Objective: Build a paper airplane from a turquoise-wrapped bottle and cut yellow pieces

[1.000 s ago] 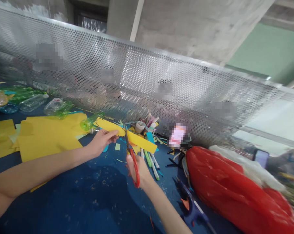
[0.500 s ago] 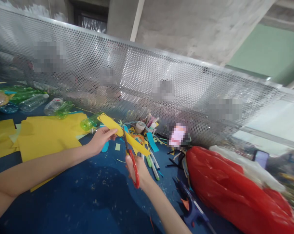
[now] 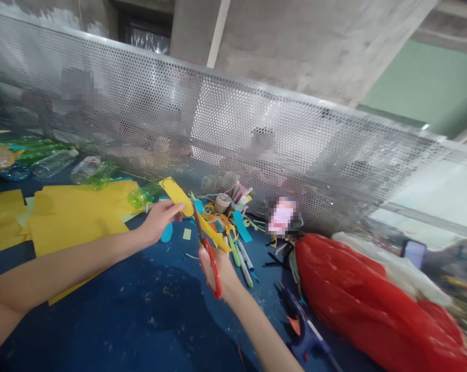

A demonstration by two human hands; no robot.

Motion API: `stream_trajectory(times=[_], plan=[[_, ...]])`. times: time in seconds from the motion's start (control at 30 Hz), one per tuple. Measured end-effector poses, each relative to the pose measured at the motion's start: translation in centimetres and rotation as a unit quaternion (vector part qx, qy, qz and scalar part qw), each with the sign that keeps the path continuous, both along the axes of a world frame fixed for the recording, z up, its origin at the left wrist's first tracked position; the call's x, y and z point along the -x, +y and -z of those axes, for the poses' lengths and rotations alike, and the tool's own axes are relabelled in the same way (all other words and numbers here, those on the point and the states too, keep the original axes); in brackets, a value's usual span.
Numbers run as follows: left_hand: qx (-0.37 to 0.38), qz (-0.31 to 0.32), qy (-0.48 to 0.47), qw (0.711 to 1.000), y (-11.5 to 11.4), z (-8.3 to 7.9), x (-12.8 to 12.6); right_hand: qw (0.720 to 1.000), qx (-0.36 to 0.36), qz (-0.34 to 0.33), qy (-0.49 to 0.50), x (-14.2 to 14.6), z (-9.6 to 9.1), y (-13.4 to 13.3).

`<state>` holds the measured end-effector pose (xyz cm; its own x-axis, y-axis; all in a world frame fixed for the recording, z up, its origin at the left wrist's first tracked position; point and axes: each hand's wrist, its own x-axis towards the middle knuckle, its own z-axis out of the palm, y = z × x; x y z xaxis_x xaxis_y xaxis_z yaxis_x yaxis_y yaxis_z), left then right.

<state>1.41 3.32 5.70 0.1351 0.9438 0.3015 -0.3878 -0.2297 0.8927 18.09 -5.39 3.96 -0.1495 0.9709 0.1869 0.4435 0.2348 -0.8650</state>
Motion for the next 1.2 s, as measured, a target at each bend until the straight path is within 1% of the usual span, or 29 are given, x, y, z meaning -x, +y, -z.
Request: stream_trajectory(times=[0.07, 0.17, 0.33, 0.5, 0.6, 0.77, 0.9, 0.97, 1.1, 1.2], plan=[[-0.008, -0.003, 0.009, 1.0, 0.0, 0.0, 0.1, 1.0, 0.028, -0.014, 0.0, 0.0, -0.2, -0.1], [-0.015, -0.001, 0.017, 1.0, 0.0, 0.0, 0.1, 0.999, 0.05, -0.009, 0.005, 0.1, -0.3, -0.1], [-0.006, 0.002, 0.012, 1.0, 0.1, 0.1, 0.1, 0.998, 0.053, -0.007, 0.017, 0.0, 0.0, 0.0], [-0.004, 0.003, 0.007, 1.0, 0.2, 0.1, 0.1, 0.998, 0.065, 0.016, -0.002, -0.4, 0.8, 0.3], [0.001, 0.0, 0.006, 1.0, 0.3, 0.1, 0.2, 0.998, 0.061, 0.022, -0.009, -0.6, 1.1, 0.4], [0.001, -0.005, 0.008, 1.0, 0.2, 0.1, 0.1, 0.999, 0.042, 0.028, -0.002, -0.6, 1.1, 0.4], [-0.003, -0.006, 0.01, 1.0, 0.1, 0.1, 0.1, 0.997, 0.068, 0.031, -0.004, -0.6, 1.0, 0.3], [-0.006, -0.007, 0.015, 1.0, 0.1, 0.1, 0.1, 0.997, 0.077, 0.018, -0.016, -0.6, 1.0, 0.4], [-0.018, -0.006, 0.033, 0.999, 0.0, 0.1, 0.0, 0.998, 0.056, -0.034, -0.02, -0.6, 1.3, 0.5], [-0.024, -0.001, 0.049, 0.999, -0.1, 0.1, -0.1, 0.998, 0.049, -0.035, -0.009, -0.7, 1.5, 0.7]])
